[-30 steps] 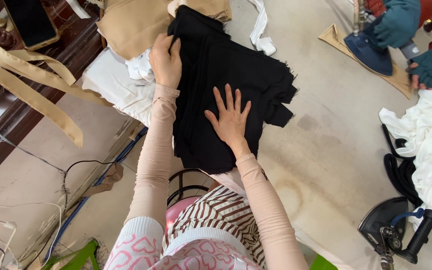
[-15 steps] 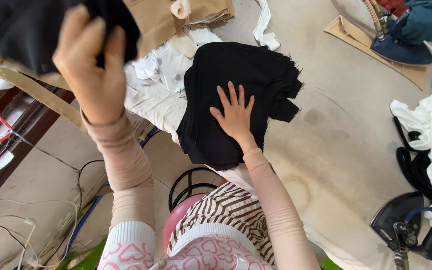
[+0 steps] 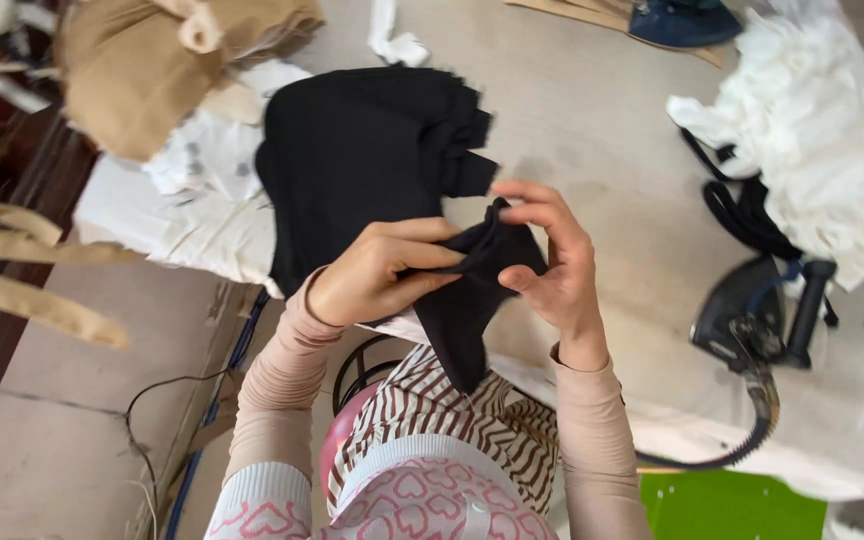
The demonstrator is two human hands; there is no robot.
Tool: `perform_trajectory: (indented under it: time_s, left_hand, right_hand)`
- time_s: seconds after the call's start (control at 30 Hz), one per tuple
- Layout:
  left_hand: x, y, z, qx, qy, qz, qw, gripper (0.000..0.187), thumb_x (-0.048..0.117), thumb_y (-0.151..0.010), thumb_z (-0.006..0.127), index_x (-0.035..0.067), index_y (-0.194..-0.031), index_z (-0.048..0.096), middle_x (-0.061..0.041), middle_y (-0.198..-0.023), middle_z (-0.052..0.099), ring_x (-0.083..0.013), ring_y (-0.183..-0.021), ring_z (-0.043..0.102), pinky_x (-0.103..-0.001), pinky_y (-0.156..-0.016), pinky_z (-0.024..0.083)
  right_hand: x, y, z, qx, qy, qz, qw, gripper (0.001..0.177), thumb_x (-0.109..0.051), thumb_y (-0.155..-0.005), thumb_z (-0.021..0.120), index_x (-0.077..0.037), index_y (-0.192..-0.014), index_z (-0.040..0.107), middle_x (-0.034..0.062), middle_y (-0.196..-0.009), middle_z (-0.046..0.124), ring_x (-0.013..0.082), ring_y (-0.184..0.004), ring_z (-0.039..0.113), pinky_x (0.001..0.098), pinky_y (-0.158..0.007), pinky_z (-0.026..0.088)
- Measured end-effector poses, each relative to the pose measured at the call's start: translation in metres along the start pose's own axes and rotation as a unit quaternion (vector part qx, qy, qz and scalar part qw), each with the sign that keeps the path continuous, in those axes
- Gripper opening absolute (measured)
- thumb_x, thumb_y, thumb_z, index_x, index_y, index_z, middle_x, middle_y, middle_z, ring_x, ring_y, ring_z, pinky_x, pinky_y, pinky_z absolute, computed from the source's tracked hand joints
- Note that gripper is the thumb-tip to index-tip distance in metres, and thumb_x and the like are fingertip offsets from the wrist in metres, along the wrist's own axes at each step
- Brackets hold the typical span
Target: The person irons black fabric pieces on an ironing board, then switches to ironing beige fabric pieces. They also cut a tied bundle of beige fabric with scissors and continue ironing the beige pieces.
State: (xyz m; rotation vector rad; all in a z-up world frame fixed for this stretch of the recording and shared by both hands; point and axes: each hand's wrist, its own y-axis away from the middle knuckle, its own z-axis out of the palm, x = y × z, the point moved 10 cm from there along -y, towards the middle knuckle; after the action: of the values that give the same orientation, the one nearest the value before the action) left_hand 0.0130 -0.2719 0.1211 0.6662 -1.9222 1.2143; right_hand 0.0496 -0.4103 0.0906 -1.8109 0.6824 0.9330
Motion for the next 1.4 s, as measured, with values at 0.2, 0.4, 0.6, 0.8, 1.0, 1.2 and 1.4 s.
perform_trajectory:
  time_s: [0.2, 0.4, 0.6, 0.8, 1.0, 1.2, 1.4]
  left_hand:
    - [-0.002, -0.023, 0.065, -0.067, 0.081, 0.021, 0.994, 0.013, -0.004, -0.091, 0.061, -0.005, -0.100, 0.070, -0.016, -0.090, 0.065, -0.0267, -0.078, 0.064, -0.036, -0.073, 0.054]
    - [0.001, -0.034, 0.099, -0.083, 0.084, 0.016, 0.993, 0.014, -0.008, -0.088, 0.061, -0.006, -0.099, 0.069, -0.018, -0.094, 0.065, -0.0300, -0.082, 0.066, -0.038, -0.075, 0.054]
    - [-0.020, -0.034, 0.114, -0.036, 0.024, 0.002, 0.999, 0.013, -0.007, -0.085, 0.066, -0.006, -0.099, 0.068, -0.018, -0.098, 0.065, -0.0313, -0.085, 0.066, -0.037, -0.075, 0.053]
    - [-0.054, -0.016, 0.144, 0.020, 0.000, 0.040, 0.999, 0.019, 0.004, -0.084, 0.073, 0.002, -0.102, 0.070, -0.013, -0.096, 0.060, -0.0280, -0.081, 0.063, -0.033, -0.074, 0.052]
    - [-0.114, 0.010, 0.186, 0.023, 0.033, 0.038, 0.998, 0.023, 0.003, -0.074, 0.079, 0.003, -0.096, 0.072, -0.016, -0.094, 0.063, -0.0362, -0.088, 0.064, -0.041, -0.079, 0.052]
    - [-0.168, 0.030, 0.230, -0.046, -0.069, 0.036, 0.996, 0.027, 0.012, -0.084, 0.069, 0.006, -0.111, 0.066, -0.009, -0.101, 0.065, -0.0290, -0.088, 0.066, -0.037, -0.077, 0.053]
    - [-0.113, 0.014, 0.179, -0.058, -0.072, 0.055, 0.994, 0.032, 0.004, -0.092, 0.053, 0.006, -0.123, 0.059, -0.008, -0.099, 0.056, -0.0233, -0.080, 0.060, -0.032, -0.069, 0.049]
  right_hand:
    - [0.027, 0.054, -0.054, 0.018, -0.050, 0.046, 0.998, 0.048, -0.045, -0.080, 0.072, -0.004, -0.072, 0.049, 0.0243, -0.117, 0.061, 0.0386, -0.110, 0.065, 0.0447, -0.097, 0.048]
    - [0.053, 0.106, -0.094, 0.066, -0.087, 0.069, 0.992, 0.026, -0.019, -0.087, 0.074, 0.002, -0.076, 0.063, 0.0136, -0.080, 0.062, 0.0191, -0.072, 0.063, 0.0324, -0.071, 0.053]
    - [-0.019, 0.096, -0.132, 0.111, 0.129, 0.033, 0.985, 0.019, -0.011, -0.081, 0.082, 0.002, -0.082, 0.068, 0.0145, -0.082, 0.064, 0.0179, -0.068, 0.061, 0.0283, -0.066, 0.049]
    - [-0.081, 0.085, -0.138, 0.084, 0.285, -0.011, 0.955, 0.006, -0.001, -0.086, 0.078, 0.001, -0.089, 0.073, 0.0152, -0.087, 0.068, 0.0250, -0.066, 0.064, 0.0325, -0.059, 0.052]
    - [-0.113, 0.087, -0.151, 0.070, 0.355, -0.035, 0.931, 0.004, 0.003, -0.087, 0.077, 0.002, -0.089, 0.075, 0.0180, -0.090, 0.069, 0.0269, -0.067, 0.062, 0.0348, -0.058, 0.053]
    - [-0.122, 0.110, -0.171, 0.112, 0.401, 0.009, 0.909, 0.007, 0.015, -0.091, 0.075, 0.009, -0.090, 0.071, 0.0233, -0.096, 0.064, 0.0311, -0.086, 0.061, 0.0367, -0.079, 0.049]
    - [-0.108, 0.160, -0.225, 0.205, 0.442, 0.030, 0.873, 0.010, 0.017, -0.088, 0.078, 0.010, -0.091, 0.071, 0.0239, -0.096, 0.066, 0.0322, -0.086, 0.062, 0.0382, -0.078, 0.048]
